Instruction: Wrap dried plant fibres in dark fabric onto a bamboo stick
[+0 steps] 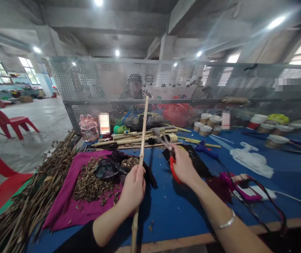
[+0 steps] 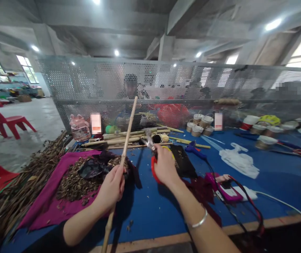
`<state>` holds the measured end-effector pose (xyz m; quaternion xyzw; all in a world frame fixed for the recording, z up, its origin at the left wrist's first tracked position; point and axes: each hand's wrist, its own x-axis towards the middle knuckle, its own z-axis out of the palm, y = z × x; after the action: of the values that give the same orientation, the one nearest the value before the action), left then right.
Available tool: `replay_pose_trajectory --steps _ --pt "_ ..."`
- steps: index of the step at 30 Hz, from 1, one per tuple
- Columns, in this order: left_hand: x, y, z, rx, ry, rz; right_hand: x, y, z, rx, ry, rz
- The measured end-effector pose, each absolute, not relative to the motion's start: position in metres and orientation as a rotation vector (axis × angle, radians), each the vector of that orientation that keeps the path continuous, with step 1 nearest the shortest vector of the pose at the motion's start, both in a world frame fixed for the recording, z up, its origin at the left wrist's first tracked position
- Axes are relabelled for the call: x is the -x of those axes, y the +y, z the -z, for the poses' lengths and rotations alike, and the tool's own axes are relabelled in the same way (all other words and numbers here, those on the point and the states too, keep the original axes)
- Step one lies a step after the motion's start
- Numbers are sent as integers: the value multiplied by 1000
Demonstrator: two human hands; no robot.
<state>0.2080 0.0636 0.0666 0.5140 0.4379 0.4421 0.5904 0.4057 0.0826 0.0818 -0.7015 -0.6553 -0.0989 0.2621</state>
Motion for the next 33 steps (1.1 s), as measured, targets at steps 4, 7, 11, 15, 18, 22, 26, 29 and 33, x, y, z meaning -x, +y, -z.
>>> replay_pose_trajectory --steps 4,7,11,15,18,22,26,29,33 --pt "-210 57 -69 -1202 1027 -1020 -363 65 -67 1834 -1951 255" --pt "-209 47 -68 -1221 992 -969 -378 84 -70 1902 -1735 181" --pt "-209 44 -60 -1194 959 -973 -417 110 -88 1685 -1304 -289" --pt "-217 45 -60 -1203 928 -995 -406 104 -105 1138 -1097 -828" --pt "-232 40 -60 -1219 873 -967 -377 94 -108 983 -1073 -1028" --pt "-243 36 -58 -1229 795 -836 -358 89 -109 953 -1107 -1136" --pt "-217 64 -89 -1542 839 -802 -372 67 -114 1003 -1254 -1206" --pt "-183 105 -134 -1245 906 -1238 -385 30 -111 1076 -1374 -1299" --pt "-154 146 -169 -1027 607 -1406 -390 -15 -90 1215 -1368 -1383"
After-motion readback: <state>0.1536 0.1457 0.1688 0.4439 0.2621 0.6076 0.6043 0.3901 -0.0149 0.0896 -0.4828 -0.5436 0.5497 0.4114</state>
